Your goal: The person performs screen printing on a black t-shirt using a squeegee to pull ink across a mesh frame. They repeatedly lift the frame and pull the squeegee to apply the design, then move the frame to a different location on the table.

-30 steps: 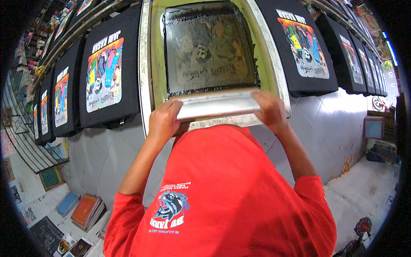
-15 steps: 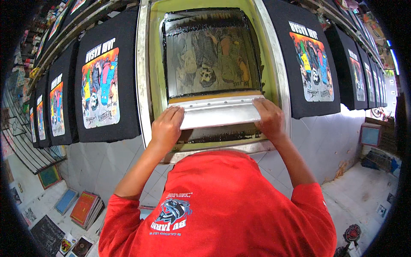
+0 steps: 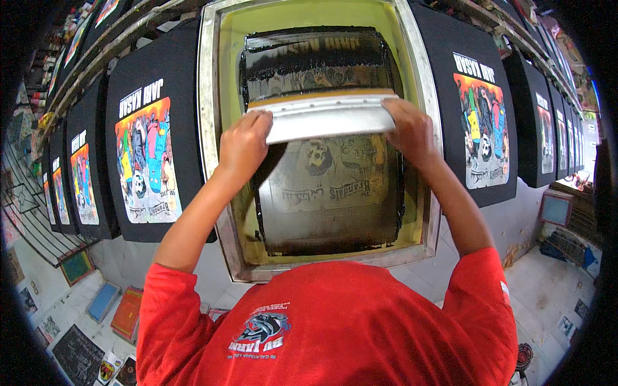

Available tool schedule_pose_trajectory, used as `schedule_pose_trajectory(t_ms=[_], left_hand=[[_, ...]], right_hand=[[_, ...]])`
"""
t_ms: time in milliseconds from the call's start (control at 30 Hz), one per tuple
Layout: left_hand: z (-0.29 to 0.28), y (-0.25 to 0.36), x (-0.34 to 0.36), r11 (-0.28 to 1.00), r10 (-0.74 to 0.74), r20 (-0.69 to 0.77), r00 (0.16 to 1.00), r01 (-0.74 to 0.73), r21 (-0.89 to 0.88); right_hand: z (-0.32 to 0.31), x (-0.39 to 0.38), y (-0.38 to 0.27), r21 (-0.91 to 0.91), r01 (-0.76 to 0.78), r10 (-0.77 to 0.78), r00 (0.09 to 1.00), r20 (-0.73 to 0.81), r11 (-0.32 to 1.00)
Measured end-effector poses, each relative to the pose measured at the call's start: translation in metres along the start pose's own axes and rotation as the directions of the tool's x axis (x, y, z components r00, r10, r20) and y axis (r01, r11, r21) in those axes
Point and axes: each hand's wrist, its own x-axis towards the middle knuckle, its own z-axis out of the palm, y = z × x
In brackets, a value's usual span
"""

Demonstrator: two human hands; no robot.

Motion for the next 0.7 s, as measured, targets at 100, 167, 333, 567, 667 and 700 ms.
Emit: schedule_pose_trajectory(t_ms=[100, 167, 333, 567, 667, 700], left_hand=[[0.009, -0.019, 0.037, 0.999, 0.031, -0.056, 0.998, -0.029, 0.041], [0.016, -0.037, 0.065, 0.997, -0.003, -0.034, 0.999, 0.006, 0.082], [-0.002, -0.078, 0.137, 0.985, -0.103, 0.152, 0.983, 0.080, 0.154], [-0.020, -0.080, 0.158, 0.999, 0.006, 0.141, 0.990, 0.000, -0.046], [-0.038, -0.046, 0.129, 0.998, -0.055, 0.036, 0.998, 0.055, 0.003], [-0.051, -0.031, 0.111, 0.995, -0.098, 0.046, 0.994, 0.096, 0.028]], right_hand=[[0.013, 0.036, 0.028, -0.041, 0.068, -0.070, 0.995, -0.064, 0.997], [0.017, 0.065, 0.038, -0.101, 0.031, -0.036, 0.998, -0.045, 0.994], [-0.010, 0.148, 0.050, -0.151, -0.060, 0.082, 0.986, 0.148, 0.987], [-0.025, 0.166, 0.060, -0.124, 0.017, 0.000, 0.991, 0.133, 0.992], [-0.036, 0.134, 0.044, -0.140, -0.039, 0.052, 0.995, 0.090, 0.989], [-0.049, 0.119, 0.031, -0.136, -0.041, 0.053, 0.995, 0.087, 0.990]])
